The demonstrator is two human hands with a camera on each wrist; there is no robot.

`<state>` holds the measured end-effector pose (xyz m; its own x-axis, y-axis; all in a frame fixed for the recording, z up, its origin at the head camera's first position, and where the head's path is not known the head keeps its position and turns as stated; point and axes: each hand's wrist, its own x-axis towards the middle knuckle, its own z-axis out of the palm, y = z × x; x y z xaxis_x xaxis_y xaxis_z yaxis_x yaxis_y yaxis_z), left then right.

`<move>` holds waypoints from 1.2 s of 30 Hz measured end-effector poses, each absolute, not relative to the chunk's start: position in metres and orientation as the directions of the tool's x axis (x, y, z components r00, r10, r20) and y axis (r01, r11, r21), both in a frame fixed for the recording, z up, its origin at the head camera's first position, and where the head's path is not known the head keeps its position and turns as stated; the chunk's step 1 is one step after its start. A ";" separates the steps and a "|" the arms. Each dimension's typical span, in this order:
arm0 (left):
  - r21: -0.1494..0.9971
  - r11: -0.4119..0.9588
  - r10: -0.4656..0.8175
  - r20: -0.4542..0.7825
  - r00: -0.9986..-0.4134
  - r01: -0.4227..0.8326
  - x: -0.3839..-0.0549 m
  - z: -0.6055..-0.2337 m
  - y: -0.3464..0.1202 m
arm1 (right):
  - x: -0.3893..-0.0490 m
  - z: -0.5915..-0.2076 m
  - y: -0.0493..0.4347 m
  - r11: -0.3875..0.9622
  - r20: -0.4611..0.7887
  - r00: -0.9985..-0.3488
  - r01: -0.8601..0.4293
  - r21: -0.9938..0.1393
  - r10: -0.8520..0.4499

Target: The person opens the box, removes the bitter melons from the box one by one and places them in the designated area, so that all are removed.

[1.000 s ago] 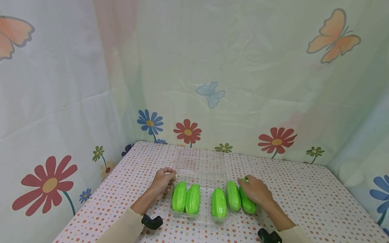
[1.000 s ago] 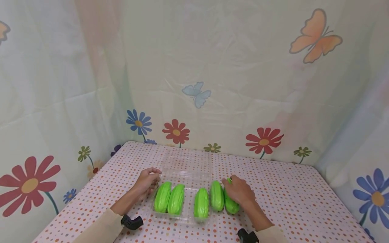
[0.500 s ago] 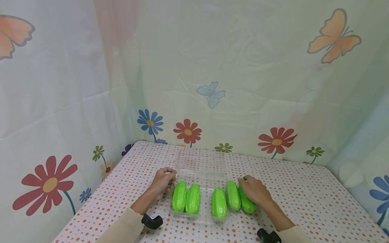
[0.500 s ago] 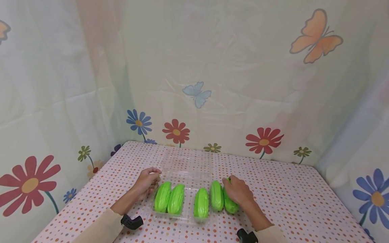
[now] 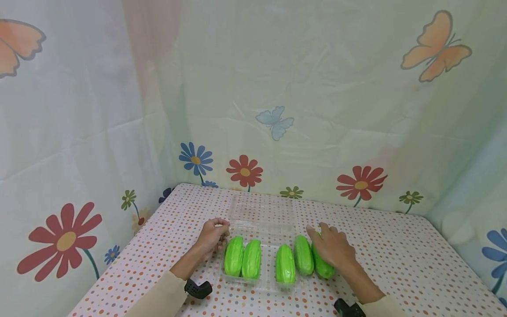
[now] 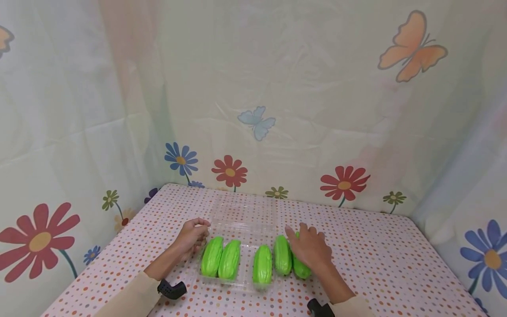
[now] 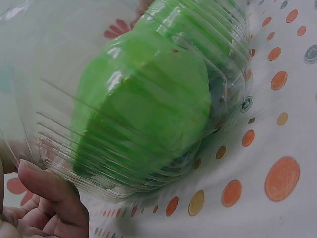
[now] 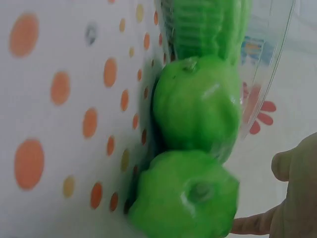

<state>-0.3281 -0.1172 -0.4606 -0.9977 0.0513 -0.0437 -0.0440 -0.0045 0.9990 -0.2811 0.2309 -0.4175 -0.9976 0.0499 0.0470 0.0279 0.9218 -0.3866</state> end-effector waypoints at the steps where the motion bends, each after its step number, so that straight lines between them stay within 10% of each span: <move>1: 0.999 -0.004 0.052 -0.045 -0.998 -0.045 -0.328 -0.460 -0.117 | -0.280 -0.416 0.228 0.922 0.063 -0.997 0.018 -0.388 0.046; 19: 0.999 -0.001 0.068 -0.041 -0.997 -0.041 -0.324 -0.457 -0.118 | -0.258 -0.384 0.185 0.846 0.247 -0.969 -0.135 -0.517 -0.004; 36: 0.999 -0.001 0.061 -0.052 -0.997 -0.052 -0.325 -0.457 -0.117 | -0.253 -0.381 0.151 0.857 0.171 -0.977 -0.195 -0.477 -0.127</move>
<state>-0.3252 -0.1171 -0.4565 -0.9968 0.0606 -0.0519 -0.0520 -0.0005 0.9986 -0.2532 0.1513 -0.3807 -0.9769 -0.1272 0.1715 -0.1954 0.8567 -0.4774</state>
